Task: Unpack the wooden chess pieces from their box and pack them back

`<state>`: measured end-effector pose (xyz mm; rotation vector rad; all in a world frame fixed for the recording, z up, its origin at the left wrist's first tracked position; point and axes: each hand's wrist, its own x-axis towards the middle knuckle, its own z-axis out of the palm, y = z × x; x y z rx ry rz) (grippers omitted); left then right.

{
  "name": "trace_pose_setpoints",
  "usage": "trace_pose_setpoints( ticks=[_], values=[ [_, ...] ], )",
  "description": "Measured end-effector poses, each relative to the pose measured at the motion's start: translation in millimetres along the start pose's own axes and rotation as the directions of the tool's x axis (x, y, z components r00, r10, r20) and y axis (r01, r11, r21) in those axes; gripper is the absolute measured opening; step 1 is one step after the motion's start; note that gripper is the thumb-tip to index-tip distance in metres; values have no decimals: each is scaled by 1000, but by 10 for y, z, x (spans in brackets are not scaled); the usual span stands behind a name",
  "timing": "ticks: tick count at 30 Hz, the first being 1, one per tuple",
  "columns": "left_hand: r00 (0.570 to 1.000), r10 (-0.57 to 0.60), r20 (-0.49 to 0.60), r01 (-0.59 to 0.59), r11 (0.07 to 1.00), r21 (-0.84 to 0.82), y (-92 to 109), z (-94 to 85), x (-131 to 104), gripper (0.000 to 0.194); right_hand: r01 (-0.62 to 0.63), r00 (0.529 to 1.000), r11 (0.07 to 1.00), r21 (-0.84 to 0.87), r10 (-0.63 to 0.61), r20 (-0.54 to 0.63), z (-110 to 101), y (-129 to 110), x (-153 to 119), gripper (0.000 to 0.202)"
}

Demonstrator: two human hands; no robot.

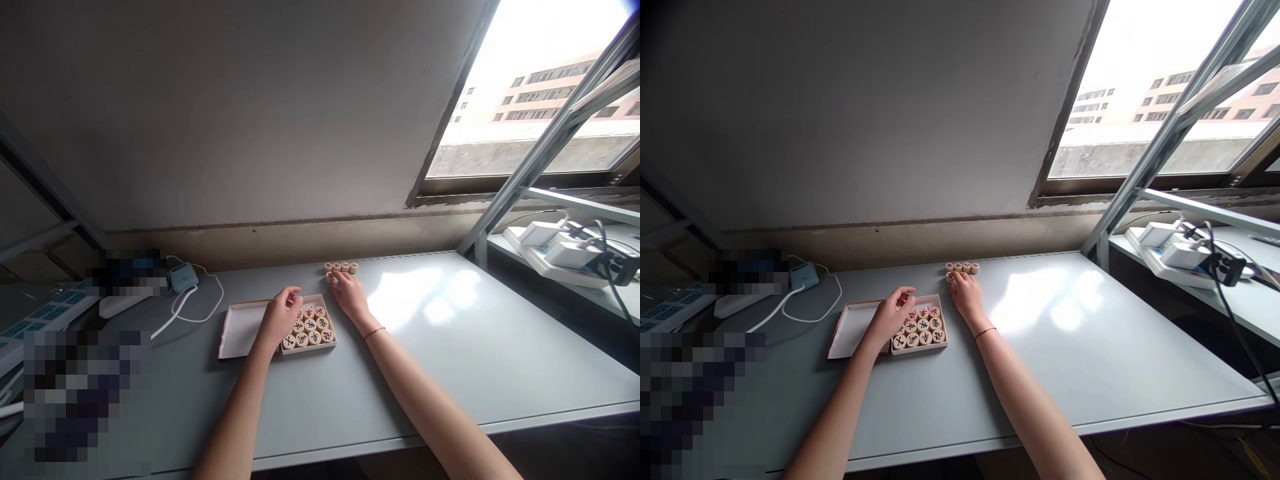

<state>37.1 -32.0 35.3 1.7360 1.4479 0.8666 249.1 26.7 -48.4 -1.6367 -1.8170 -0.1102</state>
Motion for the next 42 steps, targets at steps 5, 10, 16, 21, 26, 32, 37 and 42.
trace_pose_setpoints(
  ticks=[5,10,16,21,26,32,37,42],
  values=[
    [999,48,-22,-46,995,84,-1,-12,3,27,8,1000,1000,12,-8,10,-6,-2,2,27],
    [993,119,-11,-100,882,460,-48,8,-20,30,26,994,999,33,-23,-104,-82,-80,-20,28],
    [996,36,87,-81,807,584,-33,49,-87,27,100,989,976,196,-76,-125,-289,-300,-117,26],
    [994,16,107,-72,838,540,-14,51,-88,22,118,993,955,273,-105,-62,-426,-481,-155,22],
    [992,30,125,-93,839,537,-13,25,-64,20,154,986,937,313,-164,7,-436,-579,-184,19],
    [987,84,139,-142,864,483,-17,15,-44,18,123,991,952,279,-132,11,-410,-571,-205,19],
    [977,212,-34,-181,898,401,-36,9,3,14,275,957,903,329,-291,-2,-428,-631,-216,28],
    [978,166,-125,-166,986,11,-43,15,35,20,349,934,867,355,-354,-51,-416,-739,-252,20]
  ],
)
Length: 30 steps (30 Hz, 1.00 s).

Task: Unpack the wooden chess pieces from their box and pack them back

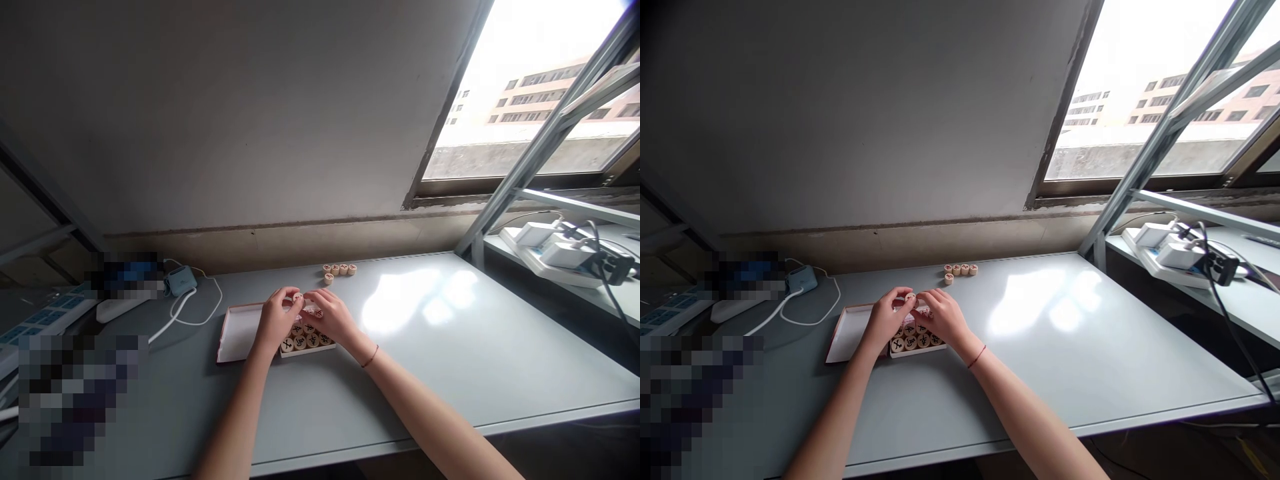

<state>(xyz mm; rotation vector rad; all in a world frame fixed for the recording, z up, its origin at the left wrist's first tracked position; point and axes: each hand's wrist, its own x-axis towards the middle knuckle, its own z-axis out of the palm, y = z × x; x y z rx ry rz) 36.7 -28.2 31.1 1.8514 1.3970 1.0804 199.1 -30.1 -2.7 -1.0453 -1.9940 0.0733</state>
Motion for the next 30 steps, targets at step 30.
trace_pose_setpoints(
  ticks=[30],
  values=[
    [975,221,-39,-207,952,226,-87,178,-46,21,-301,953,943,141,300,28,-163,221,29,21]
  ],
)
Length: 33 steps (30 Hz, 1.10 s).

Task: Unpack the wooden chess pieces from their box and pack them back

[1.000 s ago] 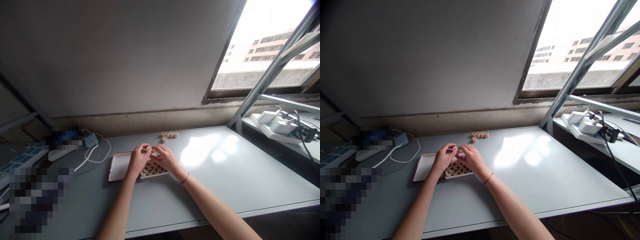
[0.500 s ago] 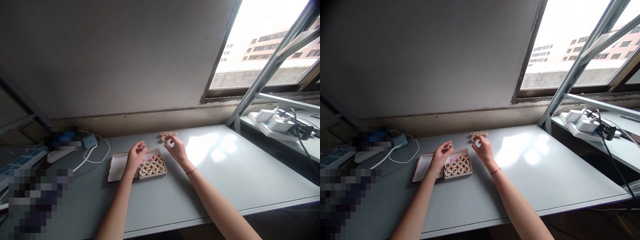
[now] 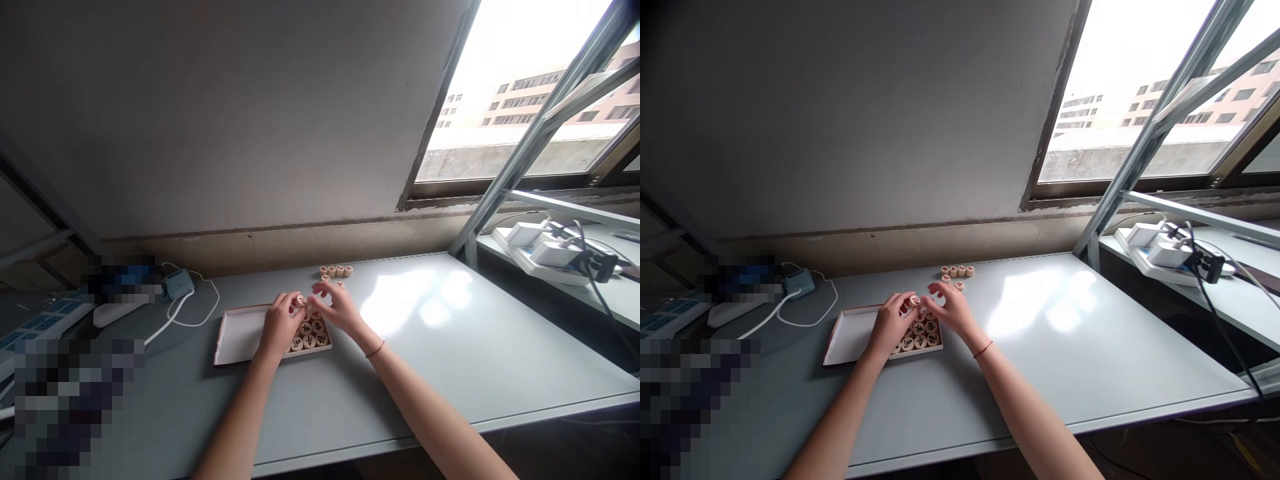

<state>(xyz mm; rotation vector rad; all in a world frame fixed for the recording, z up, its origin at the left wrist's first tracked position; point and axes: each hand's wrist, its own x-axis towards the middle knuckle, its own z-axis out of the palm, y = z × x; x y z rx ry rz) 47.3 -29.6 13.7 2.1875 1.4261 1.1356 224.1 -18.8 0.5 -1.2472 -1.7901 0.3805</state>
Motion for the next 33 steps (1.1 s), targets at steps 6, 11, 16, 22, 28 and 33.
trace_pose_setpoints(
  ticks=[6,11,16,22,28,33],
  values=[
    [998,56,-7,-56,996,71,20,19,-15,22,-22,994,982,187,1,112,84,-319,-7,22],
    [996,92,-4,-91,989,117,-5,55,-20,33,-120,987,988,102,129,-91,-71,20,58,25],
    [999,53,-2,-52,992,116,-16,47,-26,29,-350,925,909,-226,297,-236,-269,515,59,23],
    [998,30,55,-35,994,99,-24,57,-29,27,-313,950,861,-401,285,-130,-270,648,48,18],
    [998,25,60,-31,995,92,-42,56,-22,25,-273,962,852,-446,252,-108,-228,622,41,16],
    [997,13,77,-20,996,86,-20,28,-19,24,-250,968,849,-466,233,-95,-209,646,50,16]
  ],
)
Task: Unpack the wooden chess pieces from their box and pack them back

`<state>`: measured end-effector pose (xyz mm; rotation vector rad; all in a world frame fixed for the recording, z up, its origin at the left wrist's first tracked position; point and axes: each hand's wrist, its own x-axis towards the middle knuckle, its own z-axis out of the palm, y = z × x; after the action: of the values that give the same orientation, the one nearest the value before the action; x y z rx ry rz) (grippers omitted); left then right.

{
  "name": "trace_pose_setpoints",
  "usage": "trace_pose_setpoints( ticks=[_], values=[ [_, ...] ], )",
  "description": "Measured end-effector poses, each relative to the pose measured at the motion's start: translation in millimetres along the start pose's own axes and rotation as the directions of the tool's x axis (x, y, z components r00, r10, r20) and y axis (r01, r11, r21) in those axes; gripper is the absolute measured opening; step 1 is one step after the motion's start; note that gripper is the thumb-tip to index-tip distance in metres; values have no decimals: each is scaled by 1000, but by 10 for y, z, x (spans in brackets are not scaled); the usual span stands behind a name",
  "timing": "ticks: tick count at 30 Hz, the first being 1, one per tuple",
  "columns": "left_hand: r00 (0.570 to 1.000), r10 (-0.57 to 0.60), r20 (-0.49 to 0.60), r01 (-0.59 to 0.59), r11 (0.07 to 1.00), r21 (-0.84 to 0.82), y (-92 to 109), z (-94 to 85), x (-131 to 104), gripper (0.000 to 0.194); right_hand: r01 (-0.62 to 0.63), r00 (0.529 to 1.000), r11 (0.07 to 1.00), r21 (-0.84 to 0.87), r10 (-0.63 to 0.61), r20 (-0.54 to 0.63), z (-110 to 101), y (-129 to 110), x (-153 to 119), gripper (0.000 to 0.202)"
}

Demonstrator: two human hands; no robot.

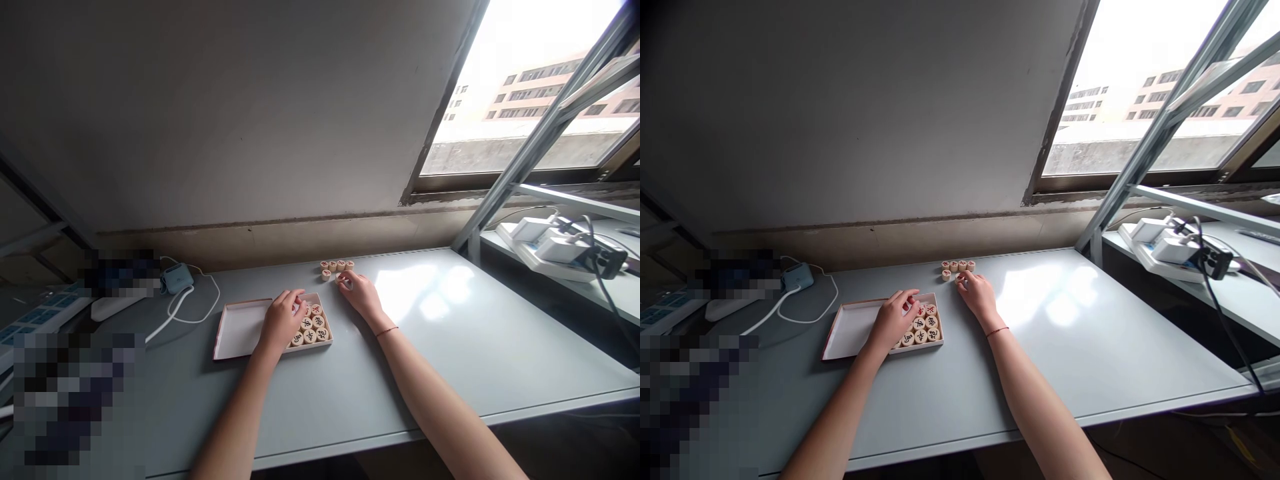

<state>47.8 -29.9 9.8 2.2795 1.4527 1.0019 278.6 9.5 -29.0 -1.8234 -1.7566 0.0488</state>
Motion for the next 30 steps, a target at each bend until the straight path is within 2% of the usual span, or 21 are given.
trace_pose_setpoints(
  ticks=[8,20,26,30],
  values=[
    [999,-26,19,26,999,27,5,2,6,24,21,997,1000,14,-20,-69,147,44,86,18],
    [992,-88,89,80,992,94,13,54,-16,21,13,999,999,50,-11,-38,174,72,117,18],
    [984,-117,132,98,986,137,35,55,-20,21,-4,998,998,64,8,-55,201,85,134,16],
    [985,-117,123,100,986,135,23,67,-19,21,-2,998,997,74,7,-68,221,101,143,16]
  ],
)
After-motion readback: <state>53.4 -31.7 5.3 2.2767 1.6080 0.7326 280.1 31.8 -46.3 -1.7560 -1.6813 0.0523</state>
